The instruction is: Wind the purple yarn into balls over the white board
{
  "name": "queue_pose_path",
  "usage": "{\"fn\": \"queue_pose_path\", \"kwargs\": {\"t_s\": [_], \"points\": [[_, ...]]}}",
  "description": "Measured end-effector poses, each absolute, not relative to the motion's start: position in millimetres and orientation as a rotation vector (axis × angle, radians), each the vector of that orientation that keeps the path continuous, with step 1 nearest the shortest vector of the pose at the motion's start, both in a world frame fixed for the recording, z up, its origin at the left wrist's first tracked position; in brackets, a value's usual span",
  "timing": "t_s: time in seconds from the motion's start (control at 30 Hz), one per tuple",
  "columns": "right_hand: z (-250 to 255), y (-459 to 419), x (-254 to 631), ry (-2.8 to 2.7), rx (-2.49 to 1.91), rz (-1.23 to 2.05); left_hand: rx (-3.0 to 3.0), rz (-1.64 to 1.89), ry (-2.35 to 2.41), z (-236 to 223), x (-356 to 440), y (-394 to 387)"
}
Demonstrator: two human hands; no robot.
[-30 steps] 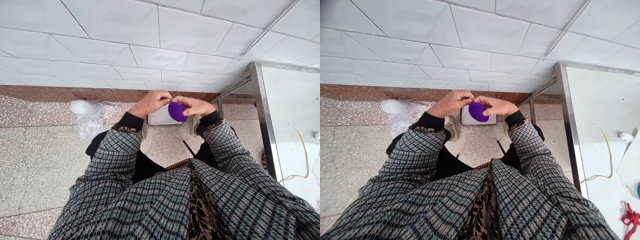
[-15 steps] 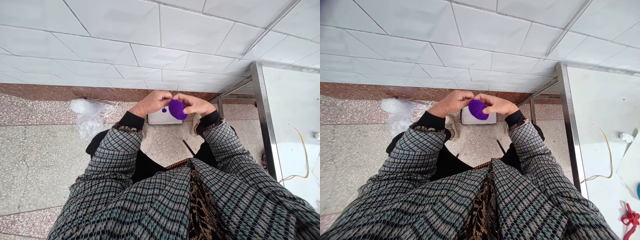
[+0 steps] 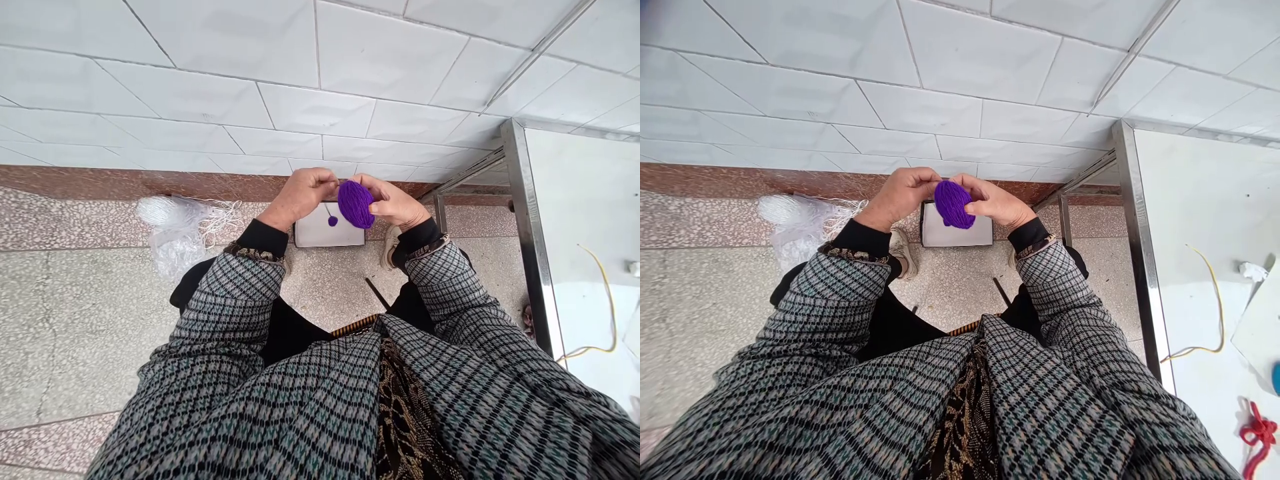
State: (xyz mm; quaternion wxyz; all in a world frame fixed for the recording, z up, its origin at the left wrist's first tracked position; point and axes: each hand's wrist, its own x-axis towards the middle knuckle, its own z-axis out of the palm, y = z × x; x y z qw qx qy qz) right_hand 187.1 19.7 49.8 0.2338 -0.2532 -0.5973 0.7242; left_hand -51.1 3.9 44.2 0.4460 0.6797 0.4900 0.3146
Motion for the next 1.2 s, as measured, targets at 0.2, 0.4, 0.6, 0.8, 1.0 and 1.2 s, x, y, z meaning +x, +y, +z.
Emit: {"fn": "queue_pose_path", "kwargs": {"t_s": [0.2,0.4,0.6,0.8,1.0,1.2], "points": [[48.9,19.4,182.9,-1.468,-0.822,1.896,1.635,0.724,1.181,31.8,-47.5,7.6],[52.6,20.9,171.8,-1.353,-1.144,1.604,1.797,0.619,1.126,32.9,-46.2,2.0],[46.2,32.7,178.1,-1.697,-1.485,1.303,1.876,0.427,1.030,39.6,-48.9,0.1],[52.5,35.4,203.7,-2.299,-1.052,1.924,1.811,0.466,1.050,43.7,-55.5,3.5],[38.6,37.0,216.7,-1.735,-0.509,2.165,1.566,0.551,0.950,38.0,-55.4,3.3],[32.0,35.4,212.1,-1.438,-0.647,2.017,1.580,0.630,0.907,34.8,-55.8,4.2]]}}
